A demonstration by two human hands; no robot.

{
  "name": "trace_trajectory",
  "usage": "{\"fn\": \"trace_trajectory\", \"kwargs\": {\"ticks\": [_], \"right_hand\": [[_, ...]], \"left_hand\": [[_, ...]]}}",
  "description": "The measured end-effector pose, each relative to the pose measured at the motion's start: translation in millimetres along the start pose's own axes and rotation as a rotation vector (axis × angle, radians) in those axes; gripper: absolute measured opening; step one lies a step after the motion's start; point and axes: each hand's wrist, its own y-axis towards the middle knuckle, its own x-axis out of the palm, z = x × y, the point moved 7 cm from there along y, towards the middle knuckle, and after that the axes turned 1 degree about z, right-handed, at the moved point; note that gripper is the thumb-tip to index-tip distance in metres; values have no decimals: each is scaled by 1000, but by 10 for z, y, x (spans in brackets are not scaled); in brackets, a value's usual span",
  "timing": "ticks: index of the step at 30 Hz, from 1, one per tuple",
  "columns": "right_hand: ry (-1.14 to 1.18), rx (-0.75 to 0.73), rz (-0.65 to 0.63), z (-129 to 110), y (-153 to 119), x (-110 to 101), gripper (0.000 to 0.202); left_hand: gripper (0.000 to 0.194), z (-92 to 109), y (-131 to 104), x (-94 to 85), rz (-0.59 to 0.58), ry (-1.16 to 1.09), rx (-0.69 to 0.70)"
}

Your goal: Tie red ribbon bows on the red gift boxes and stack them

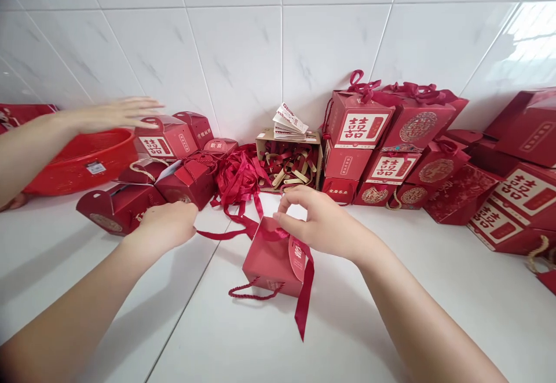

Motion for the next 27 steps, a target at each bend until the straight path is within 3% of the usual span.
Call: {"fn": "trace_trajectory", "kwargs": {"ticks": [3, 7, 10, 14, 19, 23, 27], "right_hand": [[-23, 12, 69, -14, -31, -122, 19], [-76, 93, 30, -2, -86, -174, 30], [-137, 180, -63, 122, -158, -116, 38], [-12, 322, -31, 437, -311, 27, 44], [432, 278, 105, 663, -445, 308, 44], [675, 312, 21, 675, -492, 463, 45], [771, 316, 13, 644, -524, 369, 42]], "left_hand": [[11, 100, -45, -57, 46, 18, 11], [24, 572, -211, 46, -81, -491, 295], [23, 771, -325, 208, -217, -787, 362], [19, 830, -365, 399, -299, -890, 348], [19, 861, -352, 521, -412, -890, 317], [23, 839, -332, 450, -423, -916, 313], [27, 763, -344, 356, -491, -1023, 231]]}}
